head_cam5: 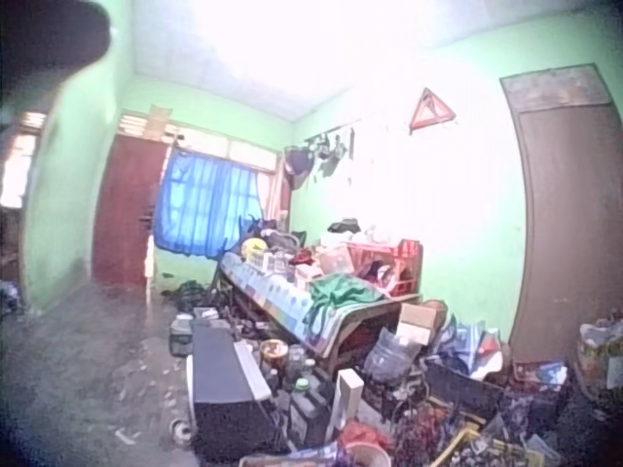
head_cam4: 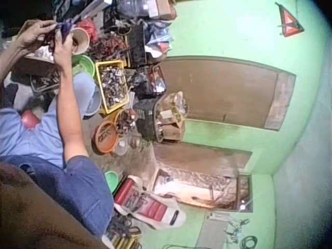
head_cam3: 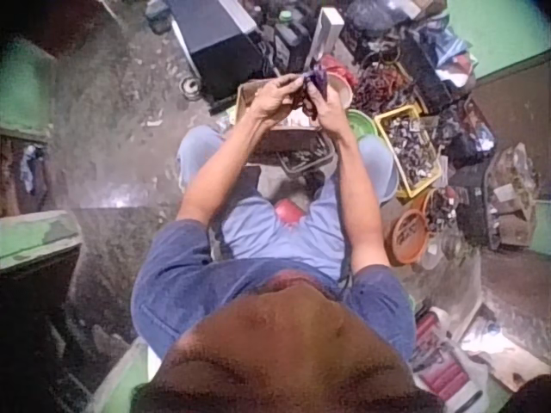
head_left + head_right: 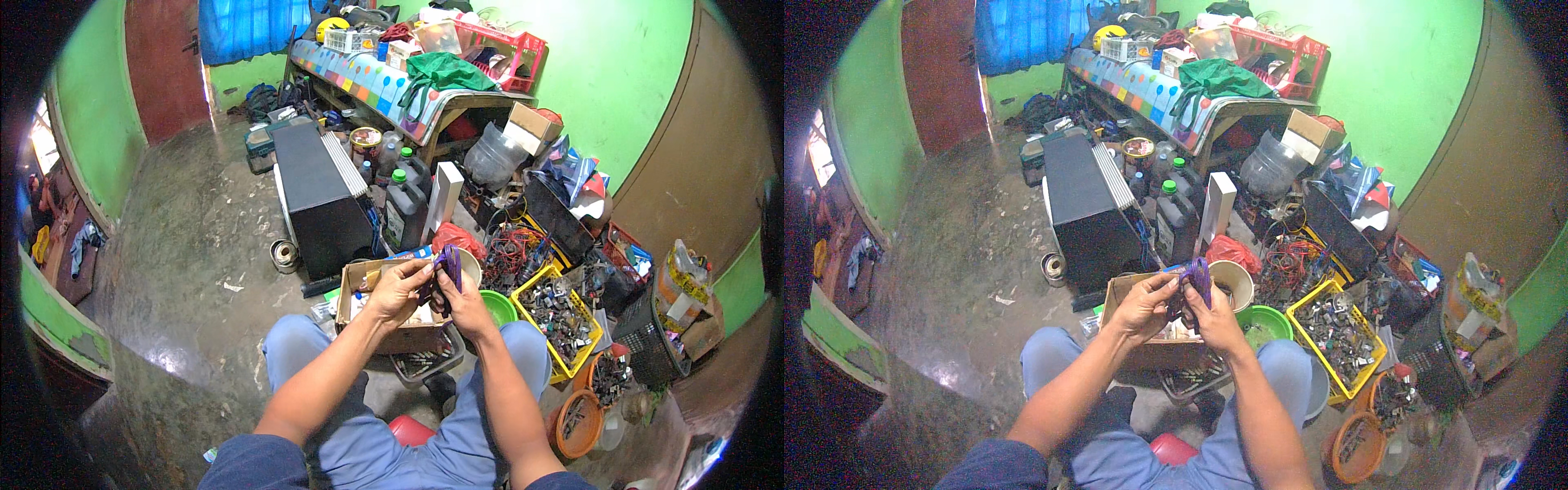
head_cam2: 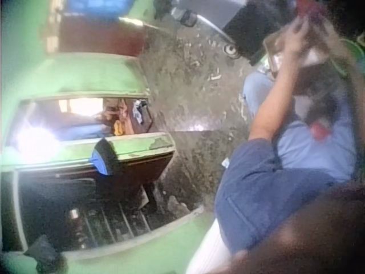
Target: The person handles various spark plugs and electronic wires, picks up a cardboard box containing electronic parts, and then uses their hands to work with a blue and red electronic component and a bundle of purple wires.
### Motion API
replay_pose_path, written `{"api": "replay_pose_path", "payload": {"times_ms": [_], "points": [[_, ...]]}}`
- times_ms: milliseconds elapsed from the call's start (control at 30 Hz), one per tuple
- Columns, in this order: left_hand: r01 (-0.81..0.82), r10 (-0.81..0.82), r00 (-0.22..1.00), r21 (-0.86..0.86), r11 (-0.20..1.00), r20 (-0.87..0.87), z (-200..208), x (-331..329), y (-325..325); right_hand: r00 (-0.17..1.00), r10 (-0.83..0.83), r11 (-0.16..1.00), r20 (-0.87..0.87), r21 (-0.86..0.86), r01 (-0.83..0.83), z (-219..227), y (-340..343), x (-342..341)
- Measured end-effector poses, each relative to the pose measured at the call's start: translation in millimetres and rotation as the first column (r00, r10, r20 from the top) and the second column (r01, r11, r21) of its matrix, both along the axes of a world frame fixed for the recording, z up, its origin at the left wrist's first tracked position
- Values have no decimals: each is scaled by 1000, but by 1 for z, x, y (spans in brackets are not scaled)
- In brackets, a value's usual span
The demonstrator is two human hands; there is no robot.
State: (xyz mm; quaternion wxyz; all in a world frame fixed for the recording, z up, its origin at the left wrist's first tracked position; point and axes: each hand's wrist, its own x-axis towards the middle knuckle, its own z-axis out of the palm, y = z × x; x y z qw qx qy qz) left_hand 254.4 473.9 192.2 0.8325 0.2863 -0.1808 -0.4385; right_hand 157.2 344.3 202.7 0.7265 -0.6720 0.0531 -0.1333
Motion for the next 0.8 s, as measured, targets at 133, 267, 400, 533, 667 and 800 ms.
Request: {"api": "replay_pose_path", "payload": {"times_ms": [133,267,400,533,667,800], "points": [[-61,62,998,31,998,-25,-2,-4,-2,997,-80,987,-7,-139,78,8,6,0],[-103,104,995,15,995,-5,-1,-11,-4,999,-6,996,34,-85,9,5,-1,-4],[-84,84,996,-4,996,-6,-3,-8,-4,995,9,972,97,-236,14,10,0,-5],[-38,38,999,14,999,-5,0,-8,-5,996,24,970,84,-244,-3,8,-4,-8],[-56,55,998,46,997,21,-1,-7,-6,999,3,975,39,-220,6,6,-6,-9],[-66,54,994,122,990,95,2,-6,-8,990,-125,984,-66,-139,115,4,-4,-8]]}}
